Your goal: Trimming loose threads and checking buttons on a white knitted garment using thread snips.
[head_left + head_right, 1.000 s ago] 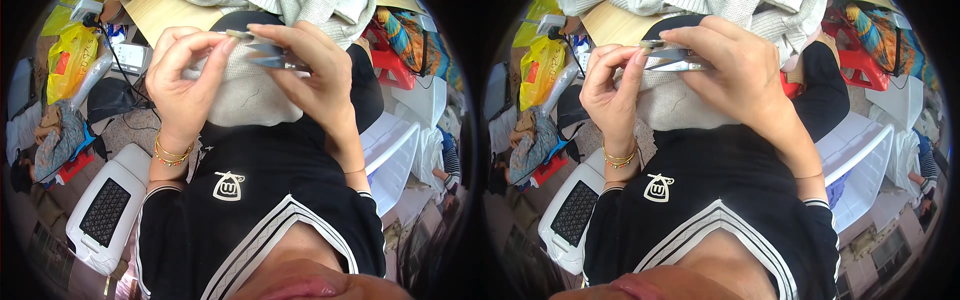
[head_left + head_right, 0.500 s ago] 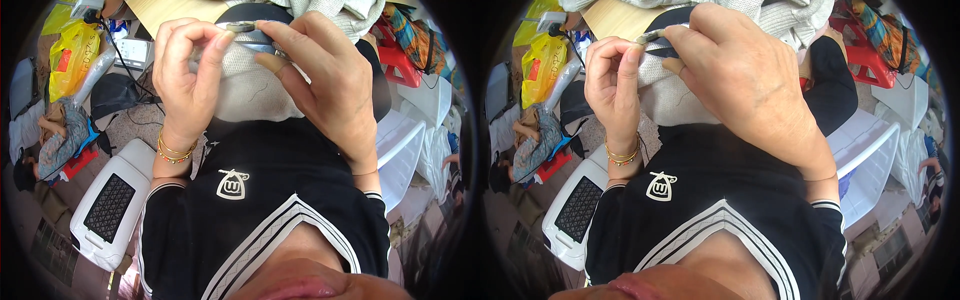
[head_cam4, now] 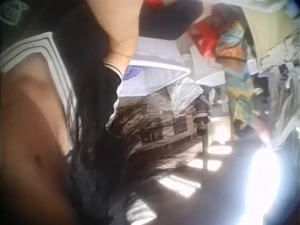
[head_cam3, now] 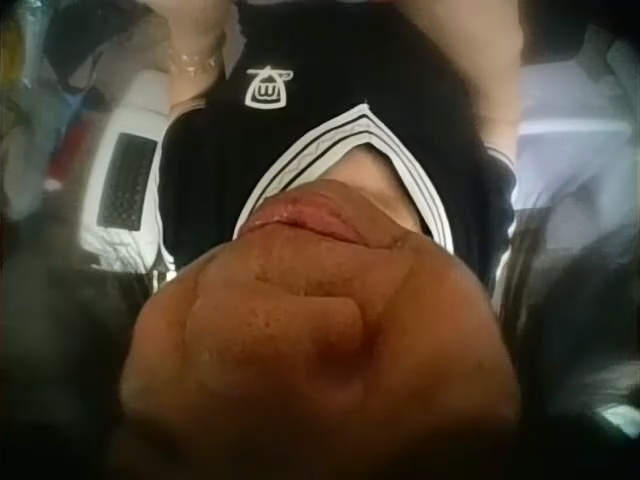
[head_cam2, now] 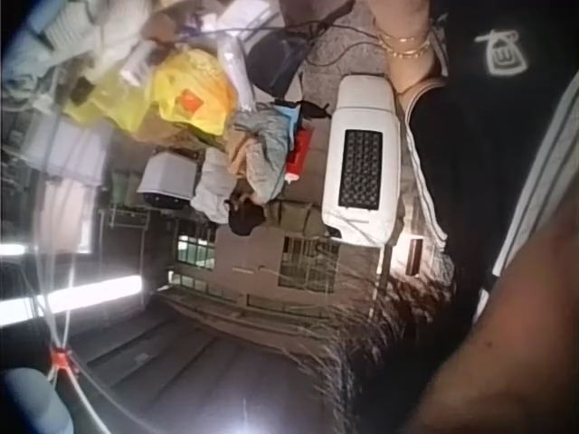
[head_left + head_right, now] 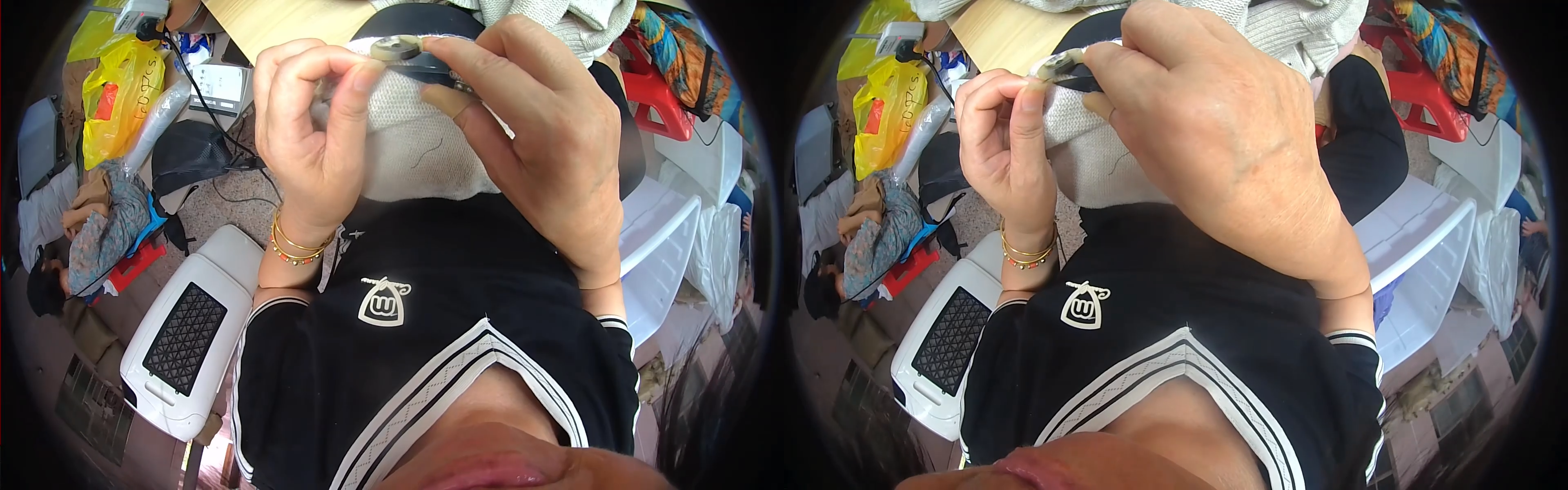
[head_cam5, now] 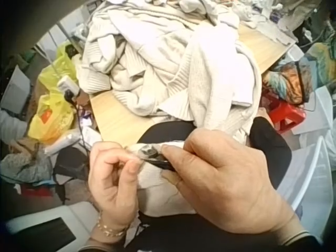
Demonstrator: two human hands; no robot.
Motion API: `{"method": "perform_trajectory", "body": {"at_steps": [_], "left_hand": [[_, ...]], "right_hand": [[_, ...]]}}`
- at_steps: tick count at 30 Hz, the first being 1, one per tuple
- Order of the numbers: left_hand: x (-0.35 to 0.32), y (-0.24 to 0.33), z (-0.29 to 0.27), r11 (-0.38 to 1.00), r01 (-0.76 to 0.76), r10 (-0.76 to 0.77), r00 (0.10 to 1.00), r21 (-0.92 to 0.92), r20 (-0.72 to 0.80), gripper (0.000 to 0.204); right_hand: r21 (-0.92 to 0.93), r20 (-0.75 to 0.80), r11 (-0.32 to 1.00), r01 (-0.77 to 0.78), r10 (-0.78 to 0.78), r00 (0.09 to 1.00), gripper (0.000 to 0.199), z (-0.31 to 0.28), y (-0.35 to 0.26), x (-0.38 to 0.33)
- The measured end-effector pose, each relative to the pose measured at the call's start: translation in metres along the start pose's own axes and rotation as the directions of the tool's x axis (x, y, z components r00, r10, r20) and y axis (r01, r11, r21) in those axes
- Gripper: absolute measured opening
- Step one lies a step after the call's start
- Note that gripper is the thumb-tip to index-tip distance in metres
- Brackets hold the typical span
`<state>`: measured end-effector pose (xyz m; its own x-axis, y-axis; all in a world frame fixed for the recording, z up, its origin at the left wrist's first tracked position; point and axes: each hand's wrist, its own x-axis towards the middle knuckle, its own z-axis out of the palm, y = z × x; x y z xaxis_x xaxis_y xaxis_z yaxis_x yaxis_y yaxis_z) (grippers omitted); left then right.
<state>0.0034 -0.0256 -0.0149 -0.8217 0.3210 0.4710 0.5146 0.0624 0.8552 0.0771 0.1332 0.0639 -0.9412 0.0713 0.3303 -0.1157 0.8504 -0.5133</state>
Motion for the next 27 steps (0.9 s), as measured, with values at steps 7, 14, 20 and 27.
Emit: {"method": "perform_trajectory", "body": {"at_steps": [7, 14, 20, 27], "left_hand": [[0.000, 0.003, -0.001, 1.000, -0.014, 0.014, 1.000, 0.011, 0.020, 0.011], [-0.001, 0.009, 0.000, 0.998, -0.022, 0.020, 0.999, 0.054, 0.025, 0.010], [0.004, -0.017, -0.018, 0.988, -0.085, 0.095, 0.993, 0.131, -0.073, 0.014], [0.003, -0.039, -0.058, 0.834, 0.533, -0.470, 0.823, -0.146, 0.318, 0.036]], "right_hand": [[-0.018, -0.019, 0.999, 0.036, -0.036, 0.999, 0.032, 0.001, 0.002, 0.000], [-0.026, -0.059, 0.997, 0.069, -0.070, 0.996, 0.030, 0.005, 0.009, -0.001], [0.081, -0.031, 0.997, 0.005, -0.003, 1.000, 0.026, 0.002, 0.014, -0.003], [0.124, -0.051, 0.992, -0.036, 0.043, 0.998, 0.038, 0.000, 0.031, -0.020]]}}
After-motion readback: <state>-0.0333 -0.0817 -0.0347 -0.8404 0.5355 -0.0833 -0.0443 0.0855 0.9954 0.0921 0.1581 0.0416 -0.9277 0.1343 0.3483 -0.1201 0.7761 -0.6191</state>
